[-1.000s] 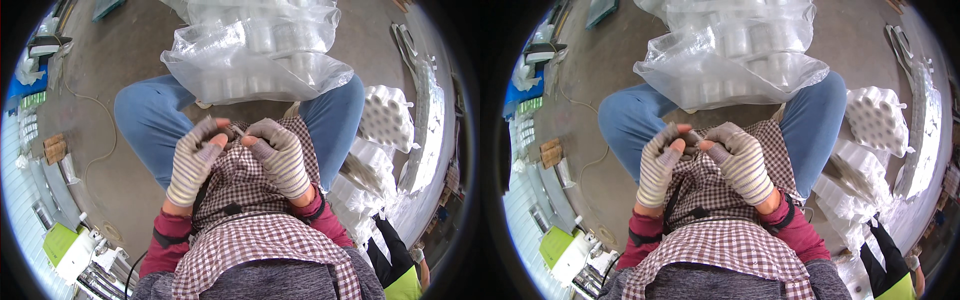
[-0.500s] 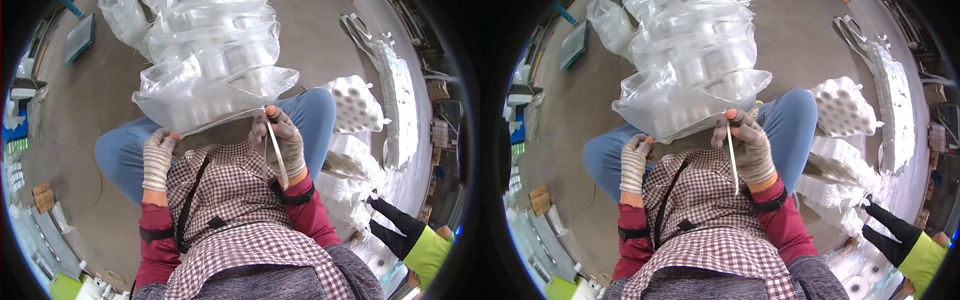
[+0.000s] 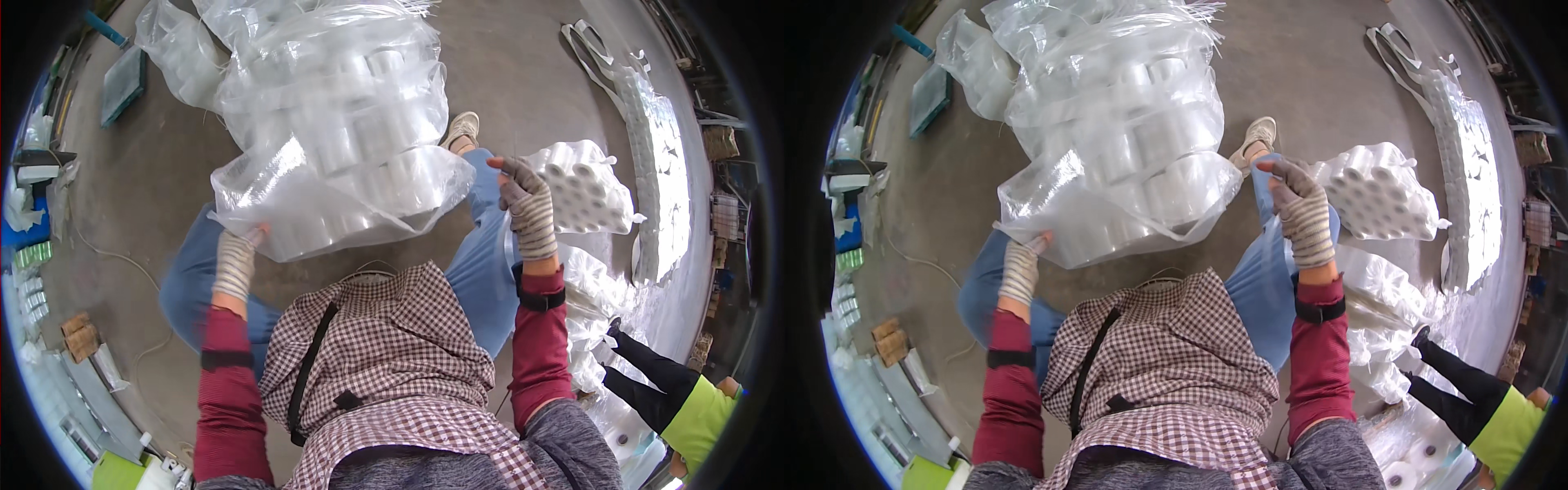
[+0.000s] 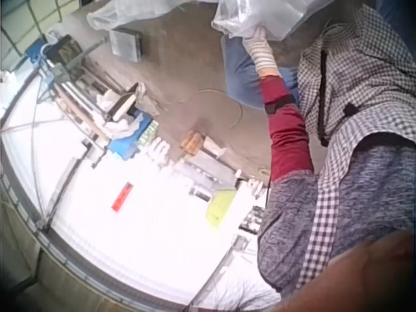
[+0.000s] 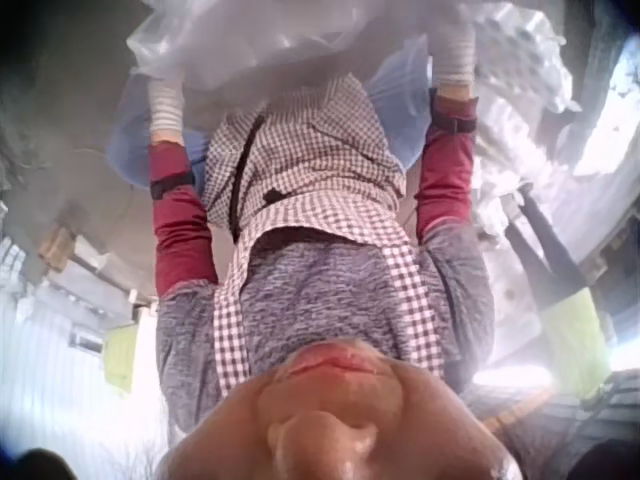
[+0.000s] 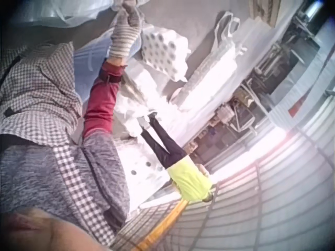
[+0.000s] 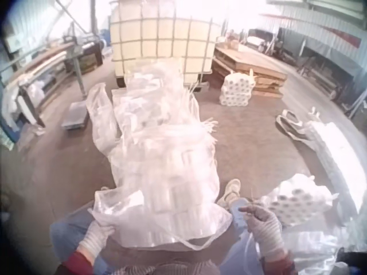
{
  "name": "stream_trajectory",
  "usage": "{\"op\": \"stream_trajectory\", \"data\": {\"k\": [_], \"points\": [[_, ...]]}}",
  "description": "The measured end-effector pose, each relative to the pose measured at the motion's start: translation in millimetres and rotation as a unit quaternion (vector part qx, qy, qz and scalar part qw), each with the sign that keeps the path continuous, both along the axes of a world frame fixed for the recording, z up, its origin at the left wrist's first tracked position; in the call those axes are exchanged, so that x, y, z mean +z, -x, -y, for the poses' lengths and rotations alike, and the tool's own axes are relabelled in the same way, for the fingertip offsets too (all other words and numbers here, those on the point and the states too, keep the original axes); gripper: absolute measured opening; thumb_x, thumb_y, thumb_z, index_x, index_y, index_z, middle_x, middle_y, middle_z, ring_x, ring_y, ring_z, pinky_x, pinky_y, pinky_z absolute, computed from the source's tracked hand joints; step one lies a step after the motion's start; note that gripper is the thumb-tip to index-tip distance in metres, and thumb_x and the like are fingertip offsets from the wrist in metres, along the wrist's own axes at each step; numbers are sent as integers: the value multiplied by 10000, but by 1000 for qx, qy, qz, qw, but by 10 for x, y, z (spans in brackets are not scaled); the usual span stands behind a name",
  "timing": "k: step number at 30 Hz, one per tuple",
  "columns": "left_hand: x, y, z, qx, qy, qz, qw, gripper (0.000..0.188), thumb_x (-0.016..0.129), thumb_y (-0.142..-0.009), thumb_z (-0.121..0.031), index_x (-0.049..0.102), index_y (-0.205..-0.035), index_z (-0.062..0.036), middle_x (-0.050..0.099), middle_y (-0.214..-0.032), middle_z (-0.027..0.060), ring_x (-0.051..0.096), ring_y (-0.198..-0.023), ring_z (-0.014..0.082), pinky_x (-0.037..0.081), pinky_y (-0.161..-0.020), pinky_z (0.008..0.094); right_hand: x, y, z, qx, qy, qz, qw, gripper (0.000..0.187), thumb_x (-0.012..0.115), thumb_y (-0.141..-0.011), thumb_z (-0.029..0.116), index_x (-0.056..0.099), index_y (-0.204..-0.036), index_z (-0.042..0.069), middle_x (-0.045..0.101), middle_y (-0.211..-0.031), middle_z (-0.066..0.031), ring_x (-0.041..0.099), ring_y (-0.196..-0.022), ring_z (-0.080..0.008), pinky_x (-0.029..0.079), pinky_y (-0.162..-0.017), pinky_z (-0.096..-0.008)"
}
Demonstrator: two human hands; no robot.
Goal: The recorder is using plastic strapping and a tensioning tool to bundle and secure stacks of white manufactured parts.
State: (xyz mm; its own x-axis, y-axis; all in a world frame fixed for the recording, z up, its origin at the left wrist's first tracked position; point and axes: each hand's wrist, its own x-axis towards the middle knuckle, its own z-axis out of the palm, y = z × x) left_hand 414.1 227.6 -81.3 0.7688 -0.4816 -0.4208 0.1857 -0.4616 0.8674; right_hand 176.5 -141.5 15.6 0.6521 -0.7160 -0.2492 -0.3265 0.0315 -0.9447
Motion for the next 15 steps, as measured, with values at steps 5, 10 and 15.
{"op": "stream_trajectory", "data": {"k": [5, 10, 15], "points": [[-40, 344, 444, 177, 56, 31, 982, 461, 626, -832, -371, 575, -1049, 32, 604, -954, 67, 545, -873, 169, 421, -811, 283, 183, -586, -22, 204, 107, -17, 973, 490, 715, -688, 112, 568, -1151, 45, 520, -1093, -75, 555, -947, -203, 455, -778, -300], [-128, 440, 118, 72, -136, 285, 946, 313, 485, -889, -86, 481, -1191, -3, 602, -987, 118, 570, -846, 208, 461, -789, 297, -400, -575, 20, 243, 306, -229, 892, 351, 673, -774, 214, 602, -1096, 96, 602, -973, -143, 591, -836, -302, 469, -746, -314], [7, 325, 224, 62, -112, 382, 915, 300, 537, -856, -28, 493, -1150, 9, 610, -1026, 120, 602, -783, 213, 487, -764, 309, -608, -356, -147, 93, -21, -89, 991, 180, 589, -849, 112, 624, -994, 10, 631, -778, -11, 504, -655, -45, 411, -576, -197]]}}
